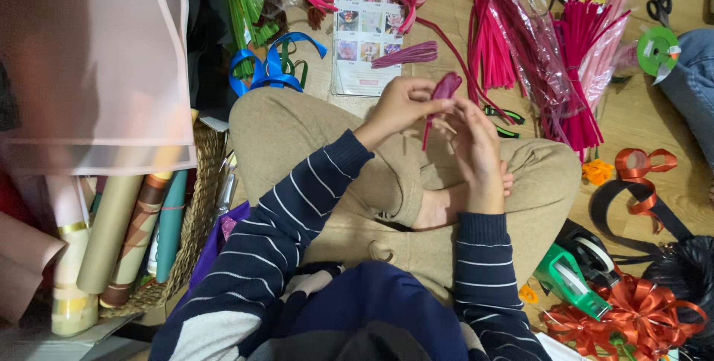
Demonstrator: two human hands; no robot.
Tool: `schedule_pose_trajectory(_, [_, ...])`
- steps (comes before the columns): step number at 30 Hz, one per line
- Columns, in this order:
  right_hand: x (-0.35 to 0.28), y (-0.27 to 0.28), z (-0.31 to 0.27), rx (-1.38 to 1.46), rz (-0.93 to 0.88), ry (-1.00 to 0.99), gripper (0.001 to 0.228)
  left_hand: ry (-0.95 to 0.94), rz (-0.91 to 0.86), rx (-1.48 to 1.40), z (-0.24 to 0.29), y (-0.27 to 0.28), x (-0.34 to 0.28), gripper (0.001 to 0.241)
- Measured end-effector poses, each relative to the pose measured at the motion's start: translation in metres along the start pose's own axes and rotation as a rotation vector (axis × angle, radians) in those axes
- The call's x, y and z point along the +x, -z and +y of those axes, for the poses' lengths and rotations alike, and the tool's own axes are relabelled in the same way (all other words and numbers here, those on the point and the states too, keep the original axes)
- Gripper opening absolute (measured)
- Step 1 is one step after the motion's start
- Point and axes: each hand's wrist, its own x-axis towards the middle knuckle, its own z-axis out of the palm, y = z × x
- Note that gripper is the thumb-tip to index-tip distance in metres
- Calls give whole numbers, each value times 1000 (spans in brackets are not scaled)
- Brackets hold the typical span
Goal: The person crafts a butterfly by folding and twisting purple pipe cleaners.
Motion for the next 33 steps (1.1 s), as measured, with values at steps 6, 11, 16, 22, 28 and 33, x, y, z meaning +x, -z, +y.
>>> schedule_pose_trajectory(6, [1, -21, 20, -180, 105, -38, 22, 40, 117, -81, -38, 4, 9, 20])
schedule_pose_trajectory(11, [12, -1, 41, -359, 233, 98, 15, -71, 197, -36, -41, 2, 22, 24])
schedule_pose_trajectory(16, [15, 22, 61, -478, 230, 131, 10, -139, 246, 95, -46, 12, 28, 26])
schedule_pose_trajectory(22, [17, 14, 56, -275, 205, 99, 23, -161, 124, 184, -46, 8, 29, 16])
schedule_pose_trajectory(28, [21, 38, 64, -335, 194, 155, 16, -199, 143, 335, -39, 14, 30, 16])
schedule_pose_trajectory(33, [14, 27, 43, -371, 141, 145, 12, -236, -41, 247, -35, 22, 30, 11])
